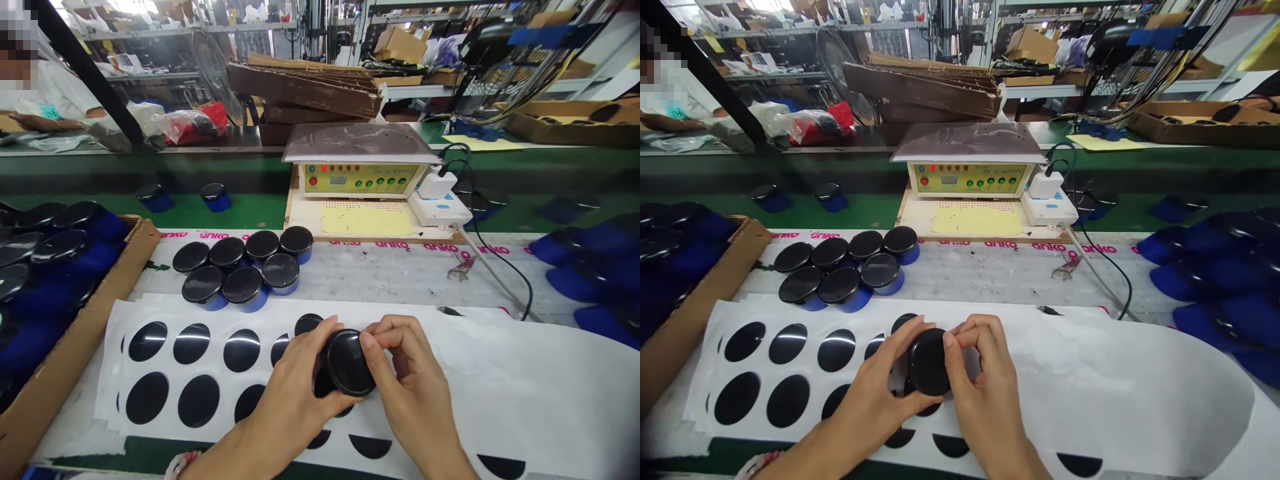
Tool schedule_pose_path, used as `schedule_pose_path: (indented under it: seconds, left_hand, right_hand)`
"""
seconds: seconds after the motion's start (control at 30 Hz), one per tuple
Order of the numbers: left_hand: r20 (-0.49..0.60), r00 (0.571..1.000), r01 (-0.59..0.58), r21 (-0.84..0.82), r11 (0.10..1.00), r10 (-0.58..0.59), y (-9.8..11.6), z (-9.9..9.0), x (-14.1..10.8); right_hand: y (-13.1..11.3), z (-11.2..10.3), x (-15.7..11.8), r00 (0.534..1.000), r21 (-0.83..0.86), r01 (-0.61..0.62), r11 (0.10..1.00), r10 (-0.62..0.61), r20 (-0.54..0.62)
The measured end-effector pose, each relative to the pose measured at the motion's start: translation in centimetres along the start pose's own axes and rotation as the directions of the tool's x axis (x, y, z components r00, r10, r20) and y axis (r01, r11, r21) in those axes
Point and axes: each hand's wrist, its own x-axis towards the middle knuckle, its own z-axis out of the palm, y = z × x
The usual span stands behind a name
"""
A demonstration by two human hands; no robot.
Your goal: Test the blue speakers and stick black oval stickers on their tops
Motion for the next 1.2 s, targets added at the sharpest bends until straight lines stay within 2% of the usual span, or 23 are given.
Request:
schedule_pose_path:
  seconds: [0.17,0.3,0.37,0.43,0.5,0.57,0.63,0.83,0.9,0.97,1.03,1.1,1.13,1.2]
  left_hand:
    - [-0.024,0.999,-0.038,0.023,0.999,0.039,-0.2,0.1,-0.1]
    - [-0.029,0.998,-0.053,0.071,0.996,0.055,-0.1,0.0,0.0]
    - [-0.031,0.998,-0.052,0.106,0.993,0.056,-0.1,0.0,-0.1]
    - [-0.033,0.997,-0.068,0.165,0.984,0.074,-0.2,-0.1,-0.1]
    - [-0.006,0.988,-0.148,0.273,0.951,0.155,-0.3,-0.1,-0.3]
    - [0.048,0.960,-0.270,0.412,0.870,0.275,-0.2,-0.1,-0.3]
    - [0.098,0.927,-0.357,0.527,0.771,0.362,0.2,-0.2,-0.2]
    - [0.222,0.892,-0.423,0.716,0.555,0.394,1.6,0.2,0.3]
    - [0.254,0.885,-0.441,0.726,0.528,0.389,1.8,0.5,0.0]
    - [0.268,0.879,-0.460,0.694,0.554,0.394,2.1,0.2,-0.2]
    - [0.257,0.870,-0.477,0.651,0.590,0.420,2.7,-1.1,0.5]
    - [0.178,0.890,-0.426,0.657,0.622,0.421,3.7,-3.8,2.9]
    - [0.101,0.906,-0.365,0.679,0.637,0.411,4.1,-5.6,4.9]
    - [-0.076,0.965,-0.125,0.703,0.700,0.249,4.6,-9.6,9.8]
  right_hand:
    - [-0.2,0.2,-0.1,0.996,-0.053,0.083,0.995,-0.084,-0.019]
    - [-0.6,0.6,-0.1,0.972,-0.187,0.214,0.959,-0.229,-0.062]
    - [-0.6,0.6,0.1,0.963,-0.242,0.241,0.940,-0.261,-0.058]
    - [-0.3,0.2,0.4,0.974,-0.220,0.193,0.956,-0.213,-0.070]
    - [0.0,-0.5,0.8,0.991,-0.120,0.061,0.991,-0.075,-0.115]
    - [0.2,-1.6,1.0,0.986,-0.039,-0.075,0.996,0.068,-0.154]
    - [0.2,-2.7,1.0,0.981,-0.044,-0.133,0.990,0.125,-0.146]
    - [0.1,-5.1,0.2,0.991,-0.209,-0.118,0.971,0.129,0.037]
    - [0.8,-6.3,0.5,0.996,-0.339,-0.068,0.938,0.084,0.033]
    - [2.1,-7.8,0.9,1.000,-0.474,-0.025,0.880,0.023,-0.010]
    - [3.6,-9.2,1.4,0.999,-0.583,0.037,0.812,-0.039,0.009]
    - [5.0,-10.1,1.5,0.991,-0.649,0.127,0.750,-0.069,0.115]
    - [5.6,-10.3,1.5,0.981,-0.666,0.177,0.725,-0.072,0.182]
    - [6.4,-10.2,1.5,0.955,-0.673,0.257,0.694,-0.074,0.288]
